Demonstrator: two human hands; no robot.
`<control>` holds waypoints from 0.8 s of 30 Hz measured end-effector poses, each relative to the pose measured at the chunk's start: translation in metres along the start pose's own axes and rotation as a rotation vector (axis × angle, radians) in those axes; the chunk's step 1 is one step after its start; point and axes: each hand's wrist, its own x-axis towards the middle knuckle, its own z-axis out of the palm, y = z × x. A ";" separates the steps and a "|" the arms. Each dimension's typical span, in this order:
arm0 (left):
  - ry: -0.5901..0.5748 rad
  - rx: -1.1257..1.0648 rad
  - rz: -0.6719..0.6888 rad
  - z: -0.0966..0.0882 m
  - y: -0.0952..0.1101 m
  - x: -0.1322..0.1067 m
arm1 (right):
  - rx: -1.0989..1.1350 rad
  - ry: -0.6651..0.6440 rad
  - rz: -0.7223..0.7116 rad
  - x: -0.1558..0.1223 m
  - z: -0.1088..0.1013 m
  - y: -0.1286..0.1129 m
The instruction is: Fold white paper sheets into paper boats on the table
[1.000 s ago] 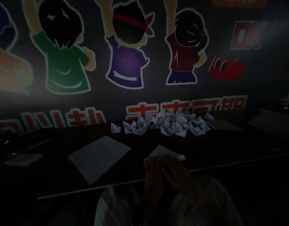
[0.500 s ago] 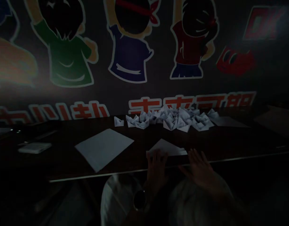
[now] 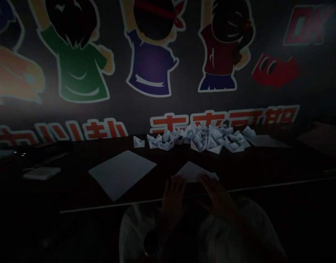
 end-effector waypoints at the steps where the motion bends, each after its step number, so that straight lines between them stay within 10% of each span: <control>1: 0.015 0.005 0.015 -0.002 -0.006 -0.004 | 0.008 -0.004 -0.001 0.001 -0.001 0.000; 10: 0.198 0.078 0.006 -0.018 -0.029 -0.029 | 0.036 -0.045 0.003 0.003 -0.002 0.001; 16: 0.200 0.053 -0.136 -0.034 -0.016 0.001 | 0.050 -0.056 0.018 0.008 -0.008 0.001; 24: 0.015 -0.189 0.204 -0.017 -0.007 0.024 | 0.066 -0.038 -0.037 0.007 -0.010 0.013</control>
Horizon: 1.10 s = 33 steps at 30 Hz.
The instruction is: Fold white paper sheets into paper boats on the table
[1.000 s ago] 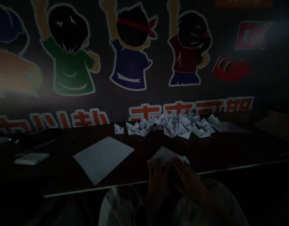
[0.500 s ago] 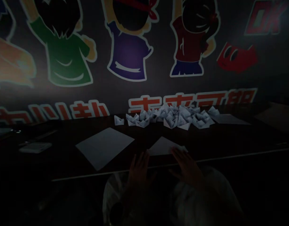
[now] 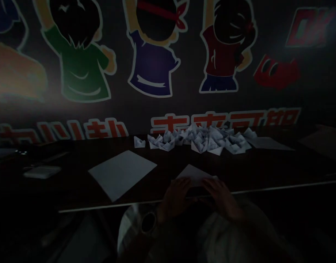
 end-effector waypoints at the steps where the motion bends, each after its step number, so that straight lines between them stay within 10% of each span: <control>1: 0.002 0.004 0.001 0.002 0.001 -0.005 | 0.009 0.012 -0.009 -0.002 0.001 0.002; 17: 0.084 -0.152 -0.484 0.007 -0.016 0.009 | 0.262 -0.049 0.256 0.027 0.004 0.028; 33: 0.024 0.117 -0.423 0.012 -0.017 0.016 | 0.078 0.032 0.216 0.027 0.010 0.030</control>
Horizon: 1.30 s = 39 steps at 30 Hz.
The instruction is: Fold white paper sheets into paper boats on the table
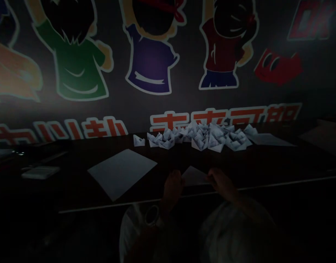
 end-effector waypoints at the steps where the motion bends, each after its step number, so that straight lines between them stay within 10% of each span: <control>1: -0.004 0.038 -0.014 -0.005 0.002 0.001 | -0.021 -0.002 0.003 0.000 0.000 0.001; 13: -0.013 -0.080 0.430 0.007 0.036 -0.034 | -0.140 0.023 0.073 -0.003 -0.004 -0.001; 25: -0.002 -0.050 0.402 0.014 0.035 -0.033 | -0.164 0.077 -0.165 -0.036 0.018 -0.052; 39: 0.247 0.136 0.332 0.018 -0.009 -0.052 | -0.436 0.198 -0.012 -0.065 0.018 -0.005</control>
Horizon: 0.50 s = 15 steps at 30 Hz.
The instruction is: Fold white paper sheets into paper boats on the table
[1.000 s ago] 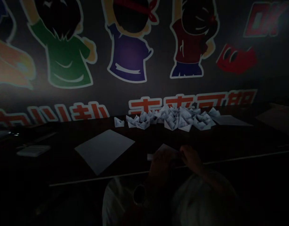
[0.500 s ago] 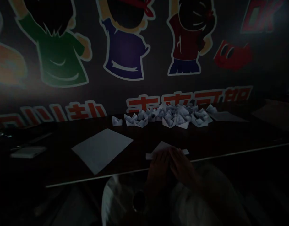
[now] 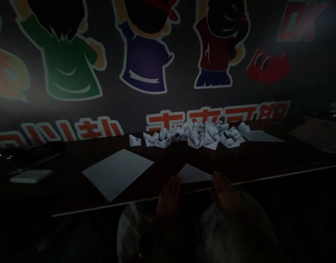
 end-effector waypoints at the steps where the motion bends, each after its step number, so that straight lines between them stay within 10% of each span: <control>1: 0.038 0.011 0.011 0.001 -0.003 -0.002 | -0.020 0.004 0.003 0.001 -0.003 0.000; 15: 0.182 -0.117 0.278 -0.042 -0.010 0.007 | 0.226 0.080 -0.238 0.024 -0.036 -0.048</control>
